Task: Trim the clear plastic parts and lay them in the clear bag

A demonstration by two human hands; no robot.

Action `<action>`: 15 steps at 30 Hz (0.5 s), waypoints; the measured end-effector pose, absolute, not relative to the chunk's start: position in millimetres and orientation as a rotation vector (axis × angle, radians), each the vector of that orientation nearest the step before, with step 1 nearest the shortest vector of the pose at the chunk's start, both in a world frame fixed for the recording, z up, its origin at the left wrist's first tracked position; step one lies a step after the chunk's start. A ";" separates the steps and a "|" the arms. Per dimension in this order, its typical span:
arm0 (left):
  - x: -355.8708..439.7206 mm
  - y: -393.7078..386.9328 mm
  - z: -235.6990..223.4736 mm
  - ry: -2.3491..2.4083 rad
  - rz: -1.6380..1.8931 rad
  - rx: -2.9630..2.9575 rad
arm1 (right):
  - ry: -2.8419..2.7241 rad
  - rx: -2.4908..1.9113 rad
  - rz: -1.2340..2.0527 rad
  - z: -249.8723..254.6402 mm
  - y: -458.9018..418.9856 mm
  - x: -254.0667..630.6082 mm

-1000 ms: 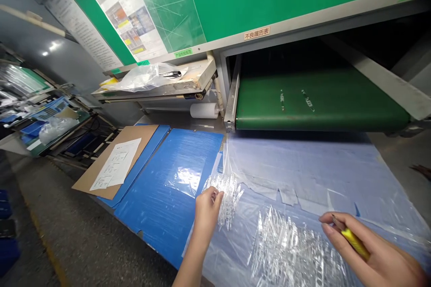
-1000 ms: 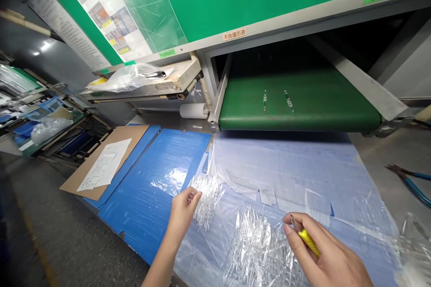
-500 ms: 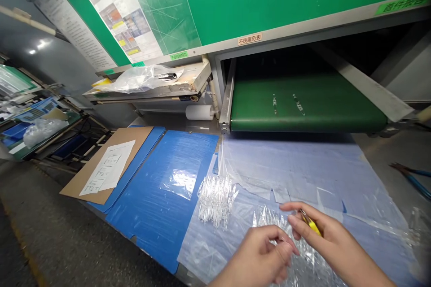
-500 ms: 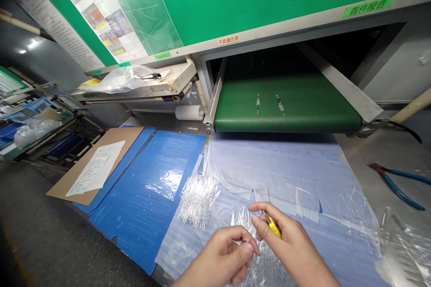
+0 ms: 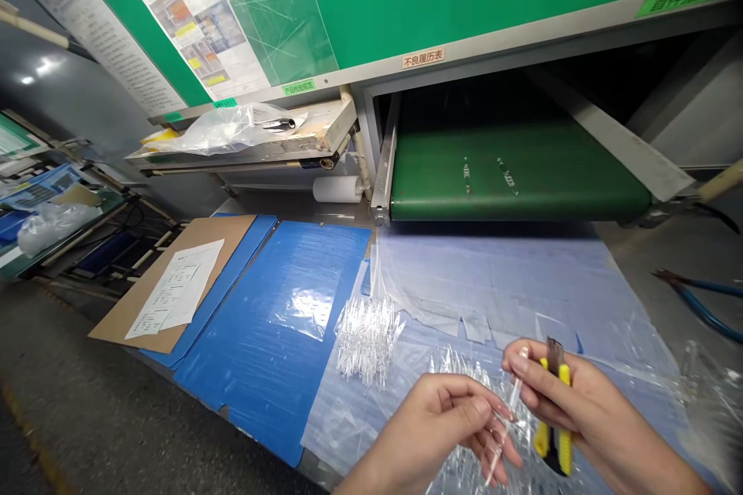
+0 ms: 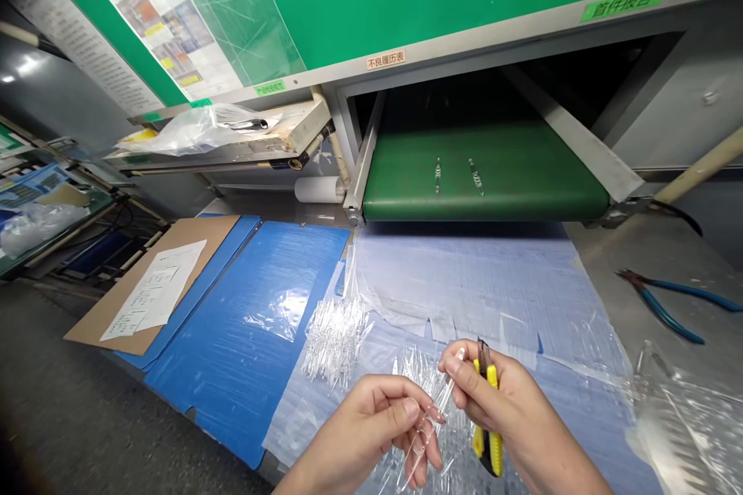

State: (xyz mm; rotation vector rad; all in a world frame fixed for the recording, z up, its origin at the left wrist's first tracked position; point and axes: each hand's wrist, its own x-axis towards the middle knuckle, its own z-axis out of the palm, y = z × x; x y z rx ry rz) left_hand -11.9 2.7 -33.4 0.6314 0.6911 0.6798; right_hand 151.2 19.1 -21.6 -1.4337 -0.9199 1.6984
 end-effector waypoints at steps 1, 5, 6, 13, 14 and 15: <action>-11.7 2.7 -33.6 0.693 0.675 0.631 | -0.924 -1.431 1.699 -21.9 19.0 151.4; -11.5 3.0 -32.5 0.708 0.646 0.641 | -0.938 -1.435 1.700 -23.2 19.1 152.5; -11.4 3.0 -31.9 0.710 0.642 0.642 | -0.938 -1.438 1.705 -23.3 19.2 152.6; -9.9 1.3 -32.1 0.702 0.633 0.625 | -0.910 -1.396 1.737 -22.3 19.2 152.4; -9.4 1.3 -34.0 0.684 0.639 0.610 | -0.896 -1.396 1.721 -21.8 19.1 153.6; -8.9 1.6 -36.3 0.666 0.655 0.582 | -0.878 -1.396 1.703 -21.3 18.9 155.2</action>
